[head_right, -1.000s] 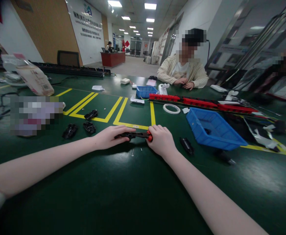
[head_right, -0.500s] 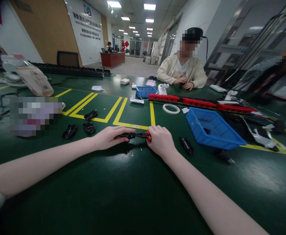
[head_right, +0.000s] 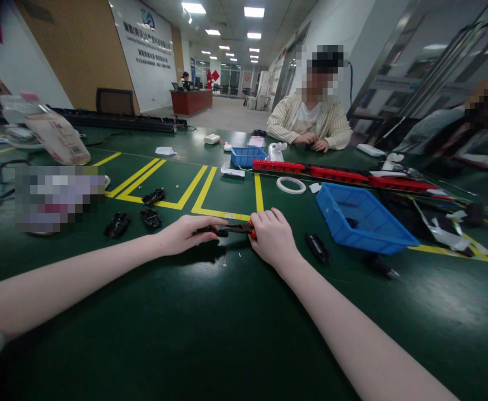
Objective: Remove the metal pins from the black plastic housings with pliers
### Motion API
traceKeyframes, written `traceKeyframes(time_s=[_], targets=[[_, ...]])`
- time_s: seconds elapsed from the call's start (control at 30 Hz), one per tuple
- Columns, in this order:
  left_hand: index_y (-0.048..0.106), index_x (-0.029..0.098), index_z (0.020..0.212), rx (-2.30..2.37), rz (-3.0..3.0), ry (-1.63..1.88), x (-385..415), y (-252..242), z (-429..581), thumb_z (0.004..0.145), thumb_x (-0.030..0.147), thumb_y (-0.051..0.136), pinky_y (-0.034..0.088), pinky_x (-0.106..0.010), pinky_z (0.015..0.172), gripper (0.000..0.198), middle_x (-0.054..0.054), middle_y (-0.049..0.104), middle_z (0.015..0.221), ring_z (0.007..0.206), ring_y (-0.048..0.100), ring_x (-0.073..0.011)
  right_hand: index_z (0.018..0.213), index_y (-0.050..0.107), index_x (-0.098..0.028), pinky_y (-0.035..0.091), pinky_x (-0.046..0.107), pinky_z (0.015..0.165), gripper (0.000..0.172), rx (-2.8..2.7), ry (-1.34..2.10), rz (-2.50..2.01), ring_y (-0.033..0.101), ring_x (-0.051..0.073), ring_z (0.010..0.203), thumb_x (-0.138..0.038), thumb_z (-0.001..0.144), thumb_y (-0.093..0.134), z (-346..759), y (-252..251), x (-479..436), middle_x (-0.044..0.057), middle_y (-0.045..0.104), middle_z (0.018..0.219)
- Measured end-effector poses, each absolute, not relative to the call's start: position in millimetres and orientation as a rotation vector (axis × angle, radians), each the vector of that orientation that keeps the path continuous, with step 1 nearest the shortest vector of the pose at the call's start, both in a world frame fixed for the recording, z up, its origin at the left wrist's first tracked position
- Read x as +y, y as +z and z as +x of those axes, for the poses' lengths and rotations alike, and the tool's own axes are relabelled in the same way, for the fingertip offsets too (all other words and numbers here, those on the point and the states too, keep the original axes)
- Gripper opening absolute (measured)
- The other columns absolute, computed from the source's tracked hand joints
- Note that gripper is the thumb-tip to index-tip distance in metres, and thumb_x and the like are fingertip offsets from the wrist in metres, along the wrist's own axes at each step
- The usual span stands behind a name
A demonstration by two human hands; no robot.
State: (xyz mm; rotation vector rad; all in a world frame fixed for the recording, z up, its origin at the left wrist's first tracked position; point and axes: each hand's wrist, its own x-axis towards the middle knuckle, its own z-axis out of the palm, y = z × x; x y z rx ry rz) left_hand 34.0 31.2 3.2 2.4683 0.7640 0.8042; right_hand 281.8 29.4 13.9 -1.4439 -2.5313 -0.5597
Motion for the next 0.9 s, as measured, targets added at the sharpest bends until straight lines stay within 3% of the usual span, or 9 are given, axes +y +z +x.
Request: traceKeyframes(time_s=[0.1,0.3,0.43,0.63,0.9], targets=[[0.055,0.019,0.129,0.755,2.480,0.807,32.1,2.2,34.1,0.095,0.026,0.055,0.052,-0.029,0.074,0.034,-0.007,0.070,0.103,0.084,0.066,-0.0159,0.095,0.060,-0.014,0.037,0.041,0.097,0.020,-2.543,-0.551,-1.447,0.058,0.029,0.097,-0.017,0.076,0.055,281.0,15.2,28.8,0.015,0.067,0.100],[0.055,0.019,0.128,0.747,2.463,0.828,31.2,2.7,34.3,0.095,0.024,0.054,0.052,-0.028,0.072,0.034,-0.006,0.070,0.099,0.079,0.067,-0.0145,0.091,0.060,-0.014,0.042,0.034,0.074,0.015,-2.568,-0.465,-1.458,0.057,0.025,0.084,-0.019,0.078,0.056,282.1,17.1,27.1,0.014,0.066,0.094],[0.056,0.018,0.128,0.749,2.461,0.834,30.3,4.8,34.9,0.095,0.023,0.054,0.052,-0.028,0.073,0.033,-0.006,0.071,0.099,0.081,0.067,-0.0149,0.090,0.059,-0.014,0.042,0.034,0.075,0.013,-2.547,-0.419,-1.457,0.057,0.025,0.084,-0.020,0.078,0.056,283.3,15.8,27.3,0.014,0.065,0.094],[0.056,0.018,0.127,0.740,2.448,0.847,30.9,5.6,35.6,0.095,0.022,0.053,0.053,-0.029,0.074,0.032,-0.007,0.070,0.103,0.082,0.067,-0.0150,0.101,0.057,-0.011,0.043,0.035,0.078,0.029,-2.463,-0.371,-1.473,0.055,0.026,0.088,-0.029,0.078,0.059,285.0,12.2,28.6,0.015,0.063,0.098],[0.055,0.019,0.129,0.712,2.526,0.827,32.2,3.6,35.4,0.095,0.026,0.054,0.053,-0.033,0.083,0.035,-0.010,0.067,0.115,0.096,0.065,-0.0188,0.081,0.055,-0.017,0.040,0.034,0.072,0.019,-2.442,-0.361,-1.430,0.052,0.023,0.082,-0.033,0.075,0.061,287.3,9.7,32.1,0.011,0.060,0.090]])
